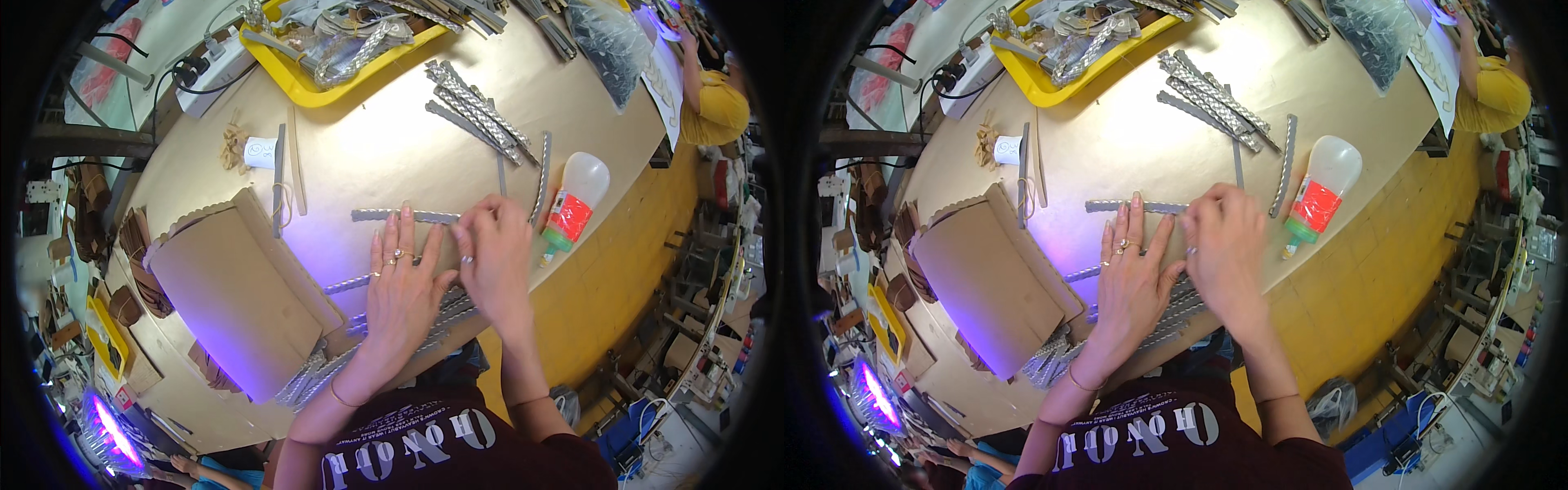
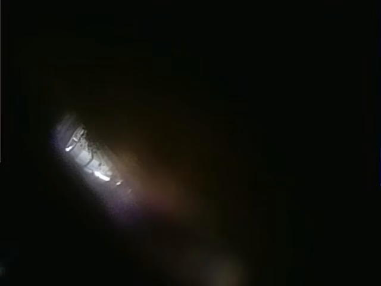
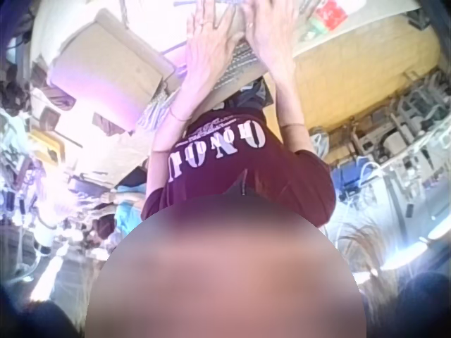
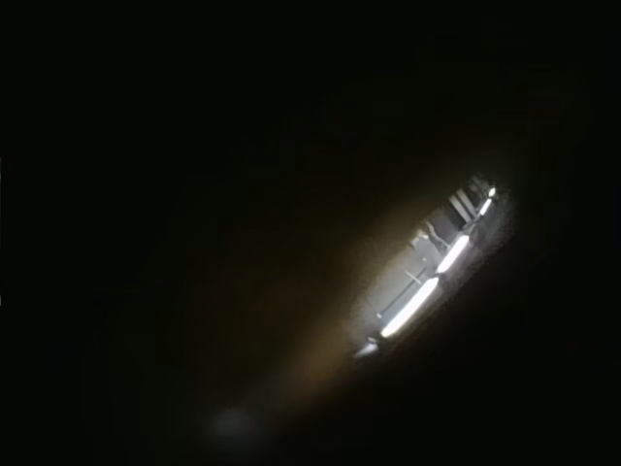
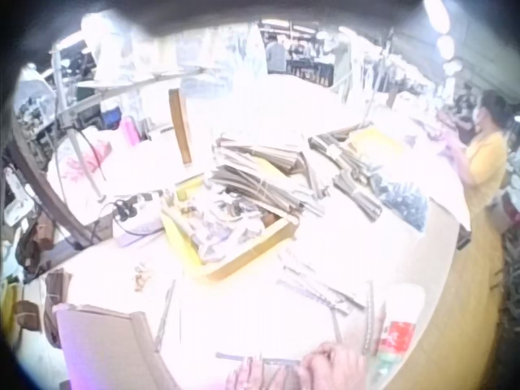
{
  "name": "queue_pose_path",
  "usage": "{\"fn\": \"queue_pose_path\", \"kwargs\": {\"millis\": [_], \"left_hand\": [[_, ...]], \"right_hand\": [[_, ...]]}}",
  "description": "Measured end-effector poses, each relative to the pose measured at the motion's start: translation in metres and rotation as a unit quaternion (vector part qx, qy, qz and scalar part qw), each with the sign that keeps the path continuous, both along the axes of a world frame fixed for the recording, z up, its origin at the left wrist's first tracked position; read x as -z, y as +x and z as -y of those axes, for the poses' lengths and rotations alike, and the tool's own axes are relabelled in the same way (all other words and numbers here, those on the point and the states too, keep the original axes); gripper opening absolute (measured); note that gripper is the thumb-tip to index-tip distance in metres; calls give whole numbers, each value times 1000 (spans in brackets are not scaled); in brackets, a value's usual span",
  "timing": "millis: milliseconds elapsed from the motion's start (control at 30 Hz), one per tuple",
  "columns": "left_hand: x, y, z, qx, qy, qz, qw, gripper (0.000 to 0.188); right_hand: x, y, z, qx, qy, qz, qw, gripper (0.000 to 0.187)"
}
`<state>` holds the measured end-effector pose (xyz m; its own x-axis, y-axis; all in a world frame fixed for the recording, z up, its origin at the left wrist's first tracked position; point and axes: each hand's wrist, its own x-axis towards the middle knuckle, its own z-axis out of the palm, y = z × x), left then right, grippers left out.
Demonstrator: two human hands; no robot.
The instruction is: The person assembles short twisted cords by applying glue from a bottle to one end and attaching a small metal piece. They repeat this process for multiple cords, placing finished units on the table.
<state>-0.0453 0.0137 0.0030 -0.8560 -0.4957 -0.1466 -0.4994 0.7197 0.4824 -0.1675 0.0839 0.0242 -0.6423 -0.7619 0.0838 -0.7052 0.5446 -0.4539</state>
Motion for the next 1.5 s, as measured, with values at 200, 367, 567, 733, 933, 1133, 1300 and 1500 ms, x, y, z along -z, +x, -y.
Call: {"fn": "queue_pose_path", "kwargs": {"millis": [200, 367, 567, 733, 933, 1133, 1300, 1500], "left_hand": [[-2, 2, 3, -5, -4, -12, 1000, 60], [-6, 7, 12, 17, 45, -29, 998, 54], [-2, 6, 12, 5, 49, -32, 998, 59], [0, 9, 19, 14, 12, -27, 999, 62], [-6, 12, 24, 9, 14, -45, 999, 58], [-5, 16, 36, 14, 49, -96, 994, 52], [-6, 18, 40, 2, 79, -100, 992, 46], [-4, 13, 34, -5, 31, -85, 996, 46]], "right_hand": [[-19, 20, -1, -72, -31, 84, 993, 13], [-9, 3, -3, -17, 21, -9, 1000, 14], [2, 7, 6, -31, -8, 21, 999, 13], [-1, 16, 20, -67, -38, 128, 989, 15], [1, -5, 21, -58, -119, 534, 835, 12], [5, -14, 8, 42, -178, 576, 797, 16], [10, -1, 19, 71, -164, 462, 869, 18], [8, 2, 28, 93, -140, 375, 912, 26]]}}
